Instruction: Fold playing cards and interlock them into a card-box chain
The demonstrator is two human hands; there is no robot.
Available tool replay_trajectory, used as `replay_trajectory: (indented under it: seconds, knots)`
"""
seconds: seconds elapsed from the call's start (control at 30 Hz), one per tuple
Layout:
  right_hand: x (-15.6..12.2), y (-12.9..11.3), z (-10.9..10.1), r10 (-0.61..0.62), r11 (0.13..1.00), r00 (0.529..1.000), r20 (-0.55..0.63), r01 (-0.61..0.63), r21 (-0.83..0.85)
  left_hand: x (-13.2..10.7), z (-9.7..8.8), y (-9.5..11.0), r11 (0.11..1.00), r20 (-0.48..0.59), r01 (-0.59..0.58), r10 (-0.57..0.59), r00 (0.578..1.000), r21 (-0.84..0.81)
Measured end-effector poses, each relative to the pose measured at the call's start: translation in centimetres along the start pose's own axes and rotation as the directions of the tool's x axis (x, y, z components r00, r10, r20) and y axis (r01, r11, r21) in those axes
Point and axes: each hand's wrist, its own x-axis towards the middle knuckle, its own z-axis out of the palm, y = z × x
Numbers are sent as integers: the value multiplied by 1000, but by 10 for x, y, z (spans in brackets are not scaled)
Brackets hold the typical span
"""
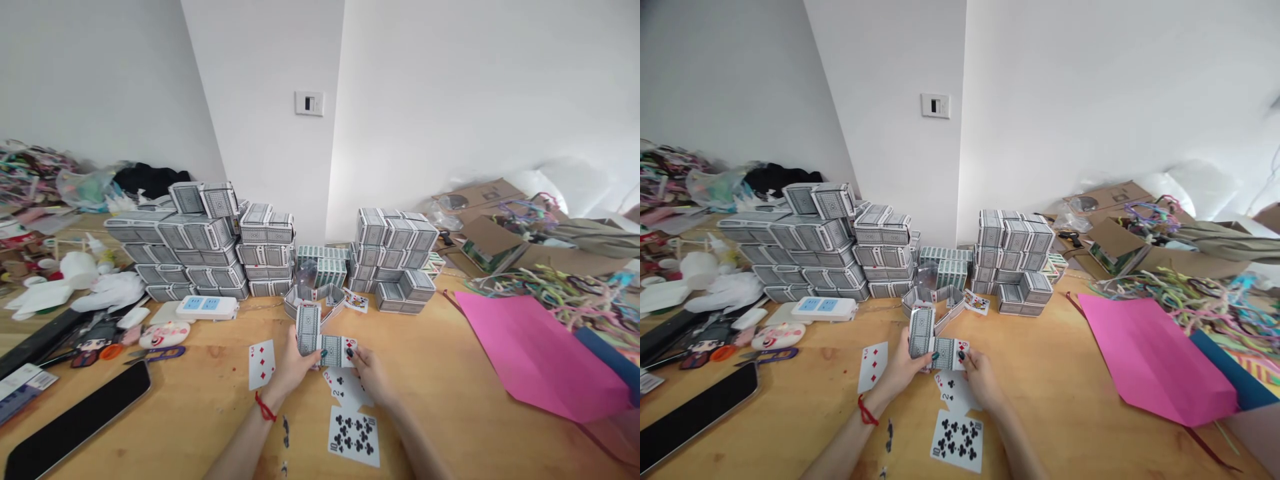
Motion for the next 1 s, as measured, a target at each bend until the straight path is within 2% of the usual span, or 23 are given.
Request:
replay_trajectory:
  seconds: [0.4, 0.53, 0.7, 0.87, 1.0]
  knots:
    - [7, 20, -8, 25, 997, 1000, 0, -25, -74, 0, -1, -6, 999, 49, -40, 40, 998, 3]
    - [6, 19, -9, 14, 996, 1000, 6, -14, -83, -1, 0, -3, 999, 51, -47, 46, 998, 19]
    - [6, 15, -9, 22, 996, 1000, 17, -21, -90, -2, -1, -1, 1000, 45, -2, 1, 999, 24]
    - [5, 13, -8, 2, 997, 999, 34, 1, -78, -2, -1, -2, 1000, 40, -27, 27, 999, 15]
    - [1, 8, -9, 13, 997, 1000, 23, -11, -73, 1, -1, -3, 1000, 42, 17, -16, 999, -9]
